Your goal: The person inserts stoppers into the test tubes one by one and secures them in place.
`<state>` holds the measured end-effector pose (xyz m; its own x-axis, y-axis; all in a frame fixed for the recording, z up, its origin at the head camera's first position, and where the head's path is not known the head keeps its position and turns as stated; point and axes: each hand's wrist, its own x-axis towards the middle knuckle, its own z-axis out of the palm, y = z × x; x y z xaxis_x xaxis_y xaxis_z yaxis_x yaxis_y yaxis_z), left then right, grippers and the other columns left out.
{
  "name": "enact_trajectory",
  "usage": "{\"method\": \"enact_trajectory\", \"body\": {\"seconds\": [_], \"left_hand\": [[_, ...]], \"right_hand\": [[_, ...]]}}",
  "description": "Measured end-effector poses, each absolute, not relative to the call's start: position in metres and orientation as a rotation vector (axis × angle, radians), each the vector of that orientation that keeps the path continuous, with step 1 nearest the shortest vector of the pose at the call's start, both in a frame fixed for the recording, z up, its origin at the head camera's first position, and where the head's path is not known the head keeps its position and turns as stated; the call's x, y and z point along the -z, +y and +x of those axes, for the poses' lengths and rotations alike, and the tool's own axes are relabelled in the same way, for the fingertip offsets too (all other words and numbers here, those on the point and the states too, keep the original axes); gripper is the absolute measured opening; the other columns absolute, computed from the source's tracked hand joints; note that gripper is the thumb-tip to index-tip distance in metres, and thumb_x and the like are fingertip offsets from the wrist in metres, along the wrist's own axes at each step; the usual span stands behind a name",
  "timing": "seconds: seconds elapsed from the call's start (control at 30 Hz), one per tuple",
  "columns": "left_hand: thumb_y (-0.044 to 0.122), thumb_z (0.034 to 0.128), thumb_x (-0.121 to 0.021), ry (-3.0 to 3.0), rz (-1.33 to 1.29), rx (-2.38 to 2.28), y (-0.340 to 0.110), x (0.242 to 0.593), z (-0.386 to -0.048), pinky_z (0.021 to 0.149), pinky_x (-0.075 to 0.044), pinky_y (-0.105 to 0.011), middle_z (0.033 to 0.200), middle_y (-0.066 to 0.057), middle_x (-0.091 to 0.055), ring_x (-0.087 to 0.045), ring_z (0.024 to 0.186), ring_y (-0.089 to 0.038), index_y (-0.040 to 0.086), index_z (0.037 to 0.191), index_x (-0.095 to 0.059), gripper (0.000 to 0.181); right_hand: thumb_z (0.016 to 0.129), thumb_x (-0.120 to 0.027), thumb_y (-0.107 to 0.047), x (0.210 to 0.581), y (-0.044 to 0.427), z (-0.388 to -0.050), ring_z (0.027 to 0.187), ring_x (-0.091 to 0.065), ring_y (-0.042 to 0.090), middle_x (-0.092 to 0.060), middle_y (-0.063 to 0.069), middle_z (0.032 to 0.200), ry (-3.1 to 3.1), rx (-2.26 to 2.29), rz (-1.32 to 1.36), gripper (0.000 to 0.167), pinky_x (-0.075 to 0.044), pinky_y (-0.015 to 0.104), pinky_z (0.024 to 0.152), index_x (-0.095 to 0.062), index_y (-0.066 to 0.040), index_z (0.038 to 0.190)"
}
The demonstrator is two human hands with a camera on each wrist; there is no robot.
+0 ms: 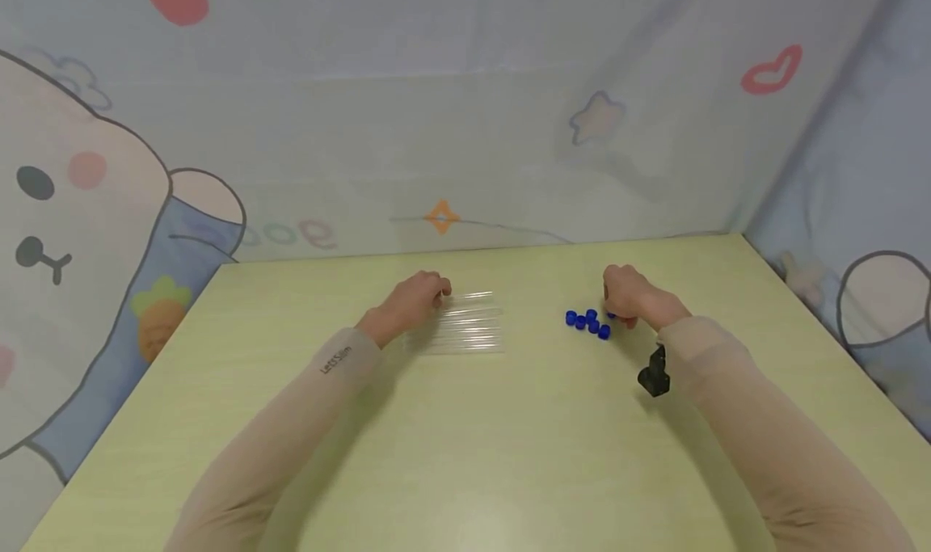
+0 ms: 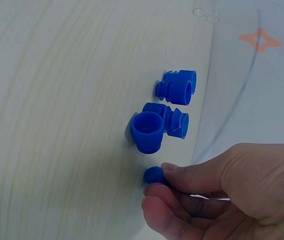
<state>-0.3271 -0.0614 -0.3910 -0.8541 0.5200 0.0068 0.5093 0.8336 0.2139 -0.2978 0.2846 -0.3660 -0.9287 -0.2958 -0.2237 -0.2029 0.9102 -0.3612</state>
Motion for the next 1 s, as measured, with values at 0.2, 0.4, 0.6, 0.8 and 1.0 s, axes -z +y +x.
{"method": "enact_trajectory", "body": {"seconds": [0.2, 0.4, 0.6, 0.8, 1.0], "left_hand": [[-0.001, 0.0941, -0.055, 2.994, 0.854, -0.299, -0.067, 0.391, -0.326, 0.094, -0.051, -0.039, 0.123, -0.017, -0.063, -0.059, 0.114, -0.030, 0.004, 0.131, -0.056, 0.038], [-0.004, 0.0940, -0.053, 3.000, 0.857, -0.255, -0.072, 0.393, -0.323, 0.082, -0.052, -0.037, 0.118, -0.014, -0.061, -0.057, 0.109, -0.029, 0.014, 0.139, -0.051, 0.049], [-0.005, 0.0928, -0.056, 3.016, 0.878, -0.294, -0.074, 0.394, -0.321, 0.077, -0.051, -0.034, 0.114, -0.013, -0.061, -0.057, 0.106, -0.028, 0.014, 0.134, -0.056, 0.045], [-0.006, 0.0922, -0.056, 3.023, 0.908, -0.320, -0.073, 0.391, -0.318, 0.078, -0.050, -0.036, 0.113, -0.013, -0.061, -0.056, 0.107, -0.029, 0.012, 0.134, -0.056, 0.045], [-0.007, 0.0923, -0.054, 3.031, 0.909, -0.332, -0.075, 0.388, -0.315, 0.081, -0.051, -0.038, 0.115, -0.014, -0.061, -0.055, 0.108, -0.030, 0.012, 0.134, -0.056, 0.046]], "right_hand": [[0.091, -0.056, 0.003, 0.364, 0.282, -0.297, 0.046, -0.059, 0.016, -0.063, 0.013, 0.059, 2.793, 0.468, -0.359, 0.012, -0.054, 0.030, 0.054, -0.063, 0.010, 0.084], [0.090, -0.056, 0.004, 0.364, 0.281, -0.295, 0.046, -0.060, 0.017, -0.063, 0.014, 0.059, 2.789, 0.478, -0.359, 0.011, -0.055, 0.031, 0.055, -0.063, 0.010, 0.083], [0.090, -0.056, 0.004, 0.366, 0.282, -0.294, 0.045, -0.060, 0.017, -0.063, 0.013, 0.058, 2.799, 0.492, -0.370, 0.012, -0.054, 0.030, 0.054, -0.063, 0.009, 0.082], [0.090, -0.055, 0.004, 0.367, 0.286, -0.292, 0.045, -0.059, 0.015, -0.062, 0.012, 0.058, 2.797, 0.509, -0.377, 0.012, -0.054, 0.029, 0.051, -0.062, 0.011, 0.084], [0.091, -0.055, 0.001, 0.365, 0.289, -0.294, 0.047, -0.058, 0.015, -0.062, 0.012, 0.061, 2.776, 0.505, -0.400, 0.012, -0.053, 0.030, 0.050, -0.061, 0.010, 0.085]]}}
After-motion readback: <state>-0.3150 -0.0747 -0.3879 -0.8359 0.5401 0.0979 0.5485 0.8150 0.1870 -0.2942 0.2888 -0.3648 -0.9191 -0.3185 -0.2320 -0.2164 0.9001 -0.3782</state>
